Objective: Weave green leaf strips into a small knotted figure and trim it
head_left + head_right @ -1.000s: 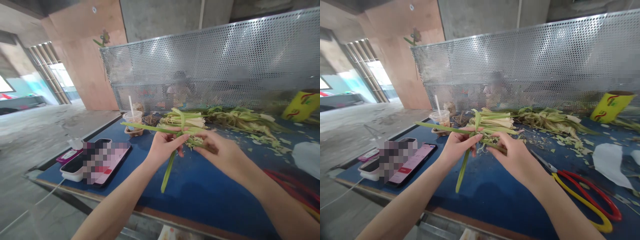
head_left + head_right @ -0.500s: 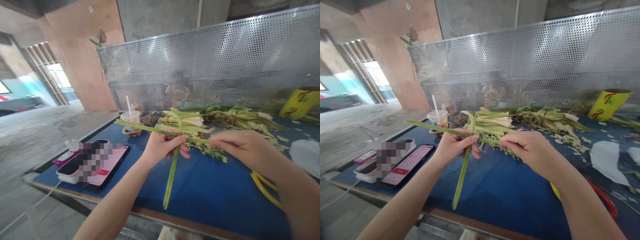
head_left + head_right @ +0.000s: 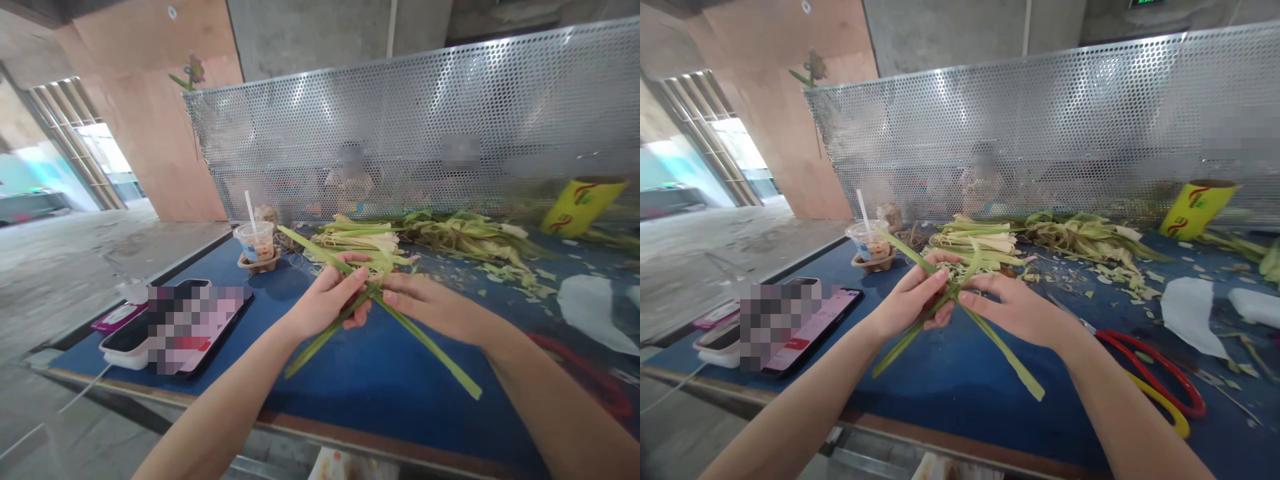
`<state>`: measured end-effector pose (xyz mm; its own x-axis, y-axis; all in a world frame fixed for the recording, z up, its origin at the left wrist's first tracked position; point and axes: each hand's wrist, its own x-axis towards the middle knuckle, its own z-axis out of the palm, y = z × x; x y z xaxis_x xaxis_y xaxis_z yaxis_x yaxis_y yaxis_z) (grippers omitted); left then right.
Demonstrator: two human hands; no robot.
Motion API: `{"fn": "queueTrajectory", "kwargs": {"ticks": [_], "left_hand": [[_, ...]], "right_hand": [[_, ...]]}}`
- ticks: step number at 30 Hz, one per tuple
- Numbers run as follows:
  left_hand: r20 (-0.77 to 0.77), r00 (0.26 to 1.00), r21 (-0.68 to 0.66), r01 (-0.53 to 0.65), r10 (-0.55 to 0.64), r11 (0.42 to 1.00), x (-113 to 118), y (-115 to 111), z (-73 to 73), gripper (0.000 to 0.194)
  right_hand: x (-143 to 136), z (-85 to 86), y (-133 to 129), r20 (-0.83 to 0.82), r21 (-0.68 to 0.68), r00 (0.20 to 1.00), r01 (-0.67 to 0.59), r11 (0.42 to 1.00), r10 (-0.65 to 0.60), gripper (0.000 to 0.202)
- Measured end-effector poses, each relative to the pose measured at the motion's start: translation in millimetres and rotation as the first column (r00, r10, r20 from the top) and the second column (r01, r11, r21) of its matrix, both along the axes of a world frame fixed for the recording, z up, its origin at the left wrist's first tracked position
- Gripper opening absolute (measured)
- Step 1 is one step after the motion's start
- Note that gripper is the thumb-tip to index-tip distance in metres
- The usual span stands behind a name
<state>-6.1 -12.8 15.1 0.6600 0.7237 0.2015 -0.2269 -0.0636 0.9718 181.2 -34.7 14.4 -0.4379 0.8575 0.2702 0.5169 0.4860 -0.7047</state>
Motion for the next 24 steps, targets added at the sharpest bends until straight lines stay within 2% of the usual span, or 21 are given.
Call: {"fn": "queueTrajectory", "kwargs": {"ticks": [3,6,8,10,15,20,24], "left_hand": [[0.042,0.993,0.007,0.109,-0.11,0.994,-1,-2,0.6,0.058],[0.039,0.992,0.044,0.115,-0.116,0.992,-2,-1,2.4,0.07],[0.004,0.999,0.055,0.037,-0.038,0.998,-3,-1,4.0,0.068],[-0.025,0.999,0.05,-0.034,0.035,0.998,-3,-2,5.8,0.065],[-0.064,0.986,0.066,-0.149,0.153,0.987,1,-6,7.5,0.054],[-0.06,0.967,0.095,-0.24,0.247,0.966,9,-13,3.2,0.043],[-0.068,0.957,0.091,-0.276,0.283,0.957,13,-21,1.8,0.043]], "right_hand": [[-10,-0.3,-1,-0.149,-0.055,0.988,-0.057,0.997,0.048,0.034],[-12,1.5,-3,-0.208,-0.001,0.978,0.02,1.0,-0.02,0.02],[-11,2.1,-4,-0.228,0.092,0.973,0.069,0.993,-0.047,0.019],[-10,1.4,-3,-0.248,0.128,0.966,0.113,0.985,-0.079,0.018],[-12,-3.9,1,-0.304,0.007,0.923,0.252,0.968,-0.238,0.024],[-15,-4.9,3,-0.418,-0.075,0.869,0.257,0.964,-0.264,0.022],[-17,-6.5,3,-0.527,-0.117,0.806,0.244,0.963,-0.269,0.023]]}}
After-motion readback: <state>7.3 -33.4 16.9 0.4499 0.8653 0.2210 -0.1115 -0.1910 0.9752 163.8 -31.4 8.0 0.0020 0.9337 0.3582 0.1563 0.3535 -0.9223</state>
